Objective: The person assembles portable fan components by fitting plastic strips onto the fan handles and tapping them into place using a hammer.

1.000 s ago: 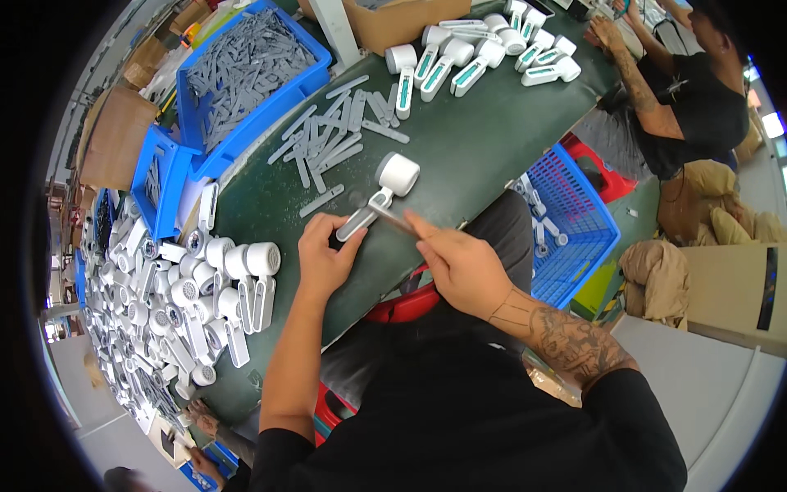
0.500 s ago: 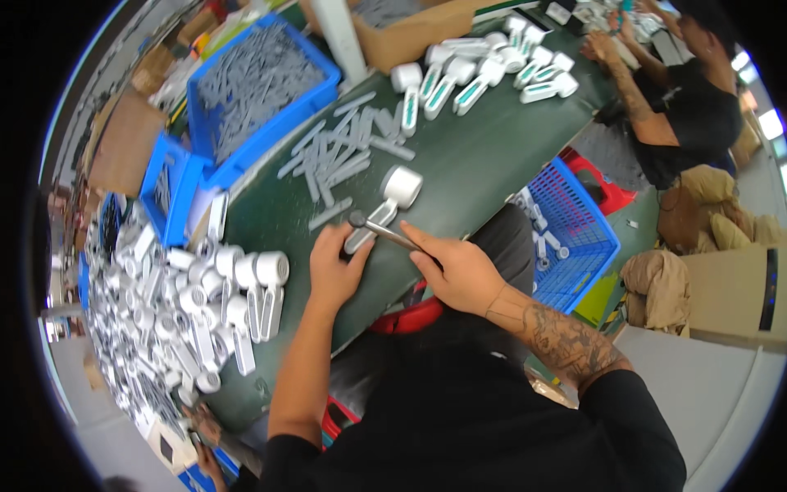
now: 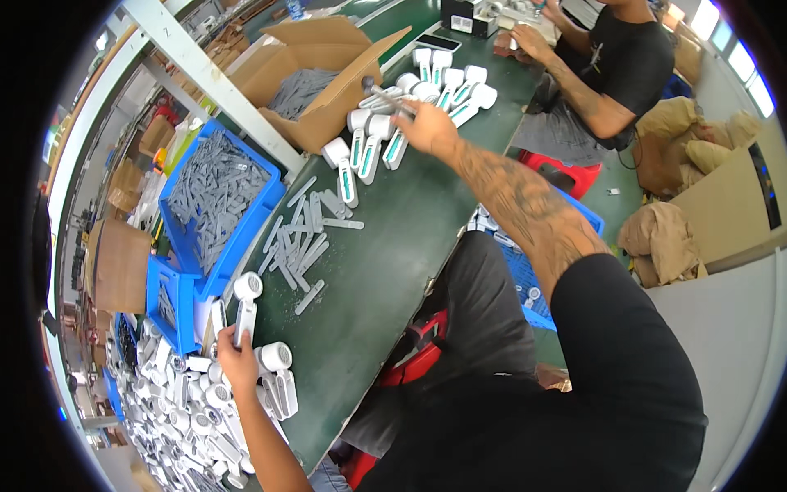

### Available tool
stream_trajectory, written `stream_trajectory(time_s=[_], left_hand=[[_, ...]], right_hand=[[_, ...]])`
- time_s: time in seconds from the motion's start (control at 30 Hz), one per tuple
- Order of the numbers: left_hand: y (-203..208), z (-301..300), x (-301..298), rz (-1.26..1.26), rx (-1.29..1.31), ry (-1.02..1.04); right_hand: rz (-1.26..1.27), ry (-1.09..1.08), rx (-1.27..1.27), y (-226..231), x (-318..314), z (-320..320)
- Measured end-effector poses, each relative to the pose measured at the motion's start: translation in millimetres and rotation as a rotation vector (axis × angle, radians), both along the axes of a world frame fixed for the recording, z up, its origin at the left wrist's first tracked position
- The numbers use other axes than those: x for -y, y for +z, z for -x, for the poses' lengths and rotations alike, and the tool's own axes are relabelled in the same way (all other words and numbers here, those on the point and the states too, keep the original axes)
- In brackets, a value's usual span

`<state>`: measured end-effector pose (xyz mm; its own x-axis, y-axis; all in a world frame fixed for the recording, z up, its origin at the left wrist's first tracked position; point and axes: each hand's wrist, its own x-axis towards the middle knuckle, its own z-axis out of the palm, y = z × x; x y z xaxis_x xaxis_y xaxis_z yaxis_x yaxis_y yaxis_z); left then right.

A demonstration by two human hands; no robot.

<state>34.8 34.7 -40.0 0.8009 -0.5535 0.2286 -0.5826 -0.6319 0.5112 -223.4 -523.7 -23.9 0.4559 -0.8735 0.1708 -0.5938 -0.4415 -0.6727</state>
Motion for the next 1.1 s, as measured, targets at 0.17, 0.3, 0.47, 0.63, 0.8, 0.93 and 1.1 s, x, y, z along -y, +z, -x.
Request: stream_trajectory(time_s=[0.17,0.3,0.47,0.63,0.8,0.93,1.1], left_hand=[[10.6,10.5,32.8,-0.225,0.5,-0.06],[35.1,67.2,77.7,0.134,0.3,-0.194],[0.9,106.8,115.0,0.045,0.024,-0.246],[-25.4,95.6,137.4,-0.044,0.042,-0.273],[-35.4,69.3,132.6,-0.119,-0.06,-0.242],[-22.1,95.4,145.5,0.207,-0.327,-0.257],[-26.9,133.1,150.2,0.224,-0.162,-0.439]], right_hand=[[-0.01,-0.022,-0.12,-24.2,58.8,-24.2],[-0.001,0.041,-0.157,-29.8,19.3,-5.5],[-0.168,0.172,0.016,-15.0,-106.3,65.8],[-0.238,0.189,0.01,-4.0,-199.1,105.2],[-0.203,0.354,-0.056,-15.0,-227.2,70.9],[-0.149,0.338,0.002,-21.4,-230.0,39.7],[-0.08,0.308,0.05,-27.7,-243.1,24.3]])
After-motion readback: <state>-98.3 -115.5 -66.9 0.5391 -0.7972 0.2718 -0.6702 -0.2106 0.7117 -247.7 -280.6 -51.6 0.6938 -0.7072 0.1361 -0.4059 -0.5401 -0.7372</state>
